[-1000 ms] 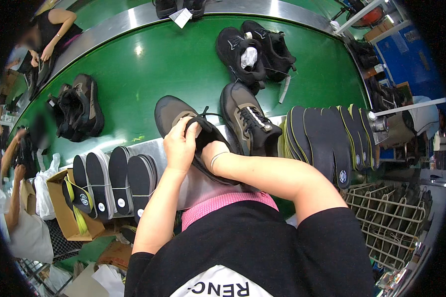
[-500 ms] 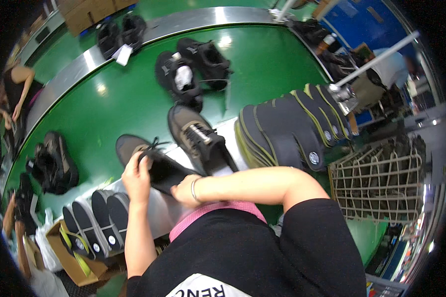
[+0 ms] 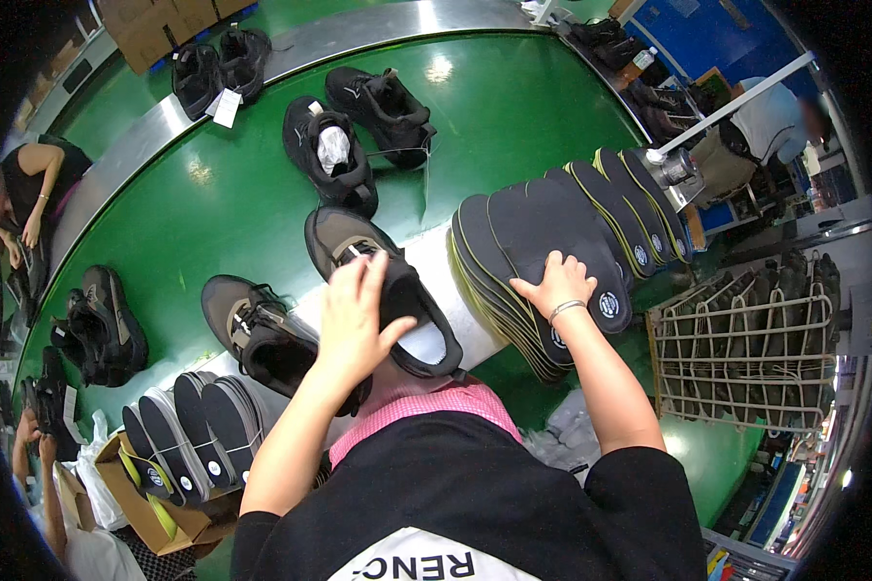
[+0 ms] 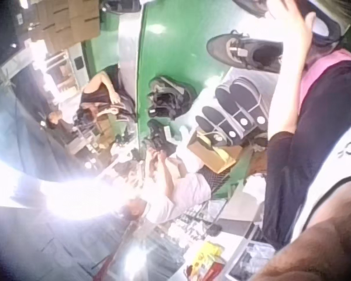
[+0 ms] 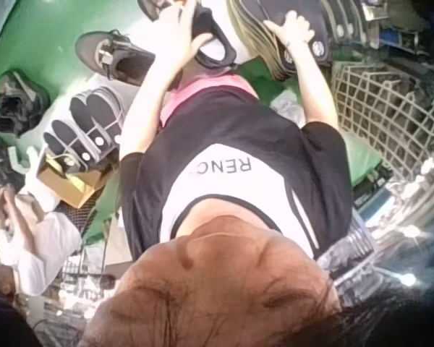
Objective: The person inserts insoles into several pairs of black shoes on a conveyor belt and adjusts the shoe tongues.
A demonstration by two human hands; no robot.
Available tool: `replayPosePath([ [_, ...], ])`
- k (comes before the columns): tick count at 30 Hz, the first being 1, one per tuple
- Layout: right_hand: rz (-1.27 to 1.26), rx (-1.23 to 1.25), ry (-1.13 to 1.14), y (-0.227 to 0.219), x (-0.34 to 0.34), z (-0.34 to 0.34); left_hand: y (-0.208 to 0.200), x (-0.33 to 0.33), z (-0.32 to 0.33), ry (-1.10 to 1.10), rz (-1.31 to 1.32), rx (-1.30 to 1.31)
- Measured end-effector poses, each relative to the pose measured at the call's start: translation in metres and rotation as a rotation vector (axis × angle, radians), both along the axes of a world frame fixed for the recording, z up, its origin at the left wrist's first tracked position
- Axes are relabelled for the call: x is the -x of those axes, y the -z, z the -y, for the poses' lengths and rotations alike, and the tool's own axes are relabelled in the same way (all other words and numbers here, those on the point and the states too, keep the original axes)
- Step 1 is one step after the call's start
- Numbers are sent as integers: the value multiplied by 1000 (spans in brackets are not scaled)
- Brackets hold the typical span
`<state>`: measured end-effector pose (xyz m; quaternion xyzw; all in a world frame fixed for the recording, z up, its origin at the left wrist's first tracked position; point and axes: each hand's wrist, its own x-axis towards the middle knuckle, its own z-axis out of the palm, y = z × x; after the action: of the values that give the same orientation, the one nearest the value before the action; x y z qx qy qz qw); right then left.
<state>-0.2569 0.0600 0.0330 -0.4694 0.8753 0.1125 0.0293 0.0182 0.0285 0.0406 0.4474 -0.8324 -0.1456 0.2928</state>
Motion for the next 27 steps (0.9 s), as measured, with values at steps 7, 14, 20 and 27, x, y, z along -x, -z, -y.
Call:
replayPosePath([
  [7, 1030, 283, -27, -71, 12, -14, 29, 10, 23, -175, -422, -290],
  [14, 1581, -324, -5, -83, -31, -45, 34, 11, 17, -247, -521, -412],
  [20, 528, -117, -791, -23, -119, -21, 28, 14, 9, -277, -456, -407],
  [27, 152, -82, -960, -35, -117, -57, 39, 16, 5, -316, -480, -347],
])
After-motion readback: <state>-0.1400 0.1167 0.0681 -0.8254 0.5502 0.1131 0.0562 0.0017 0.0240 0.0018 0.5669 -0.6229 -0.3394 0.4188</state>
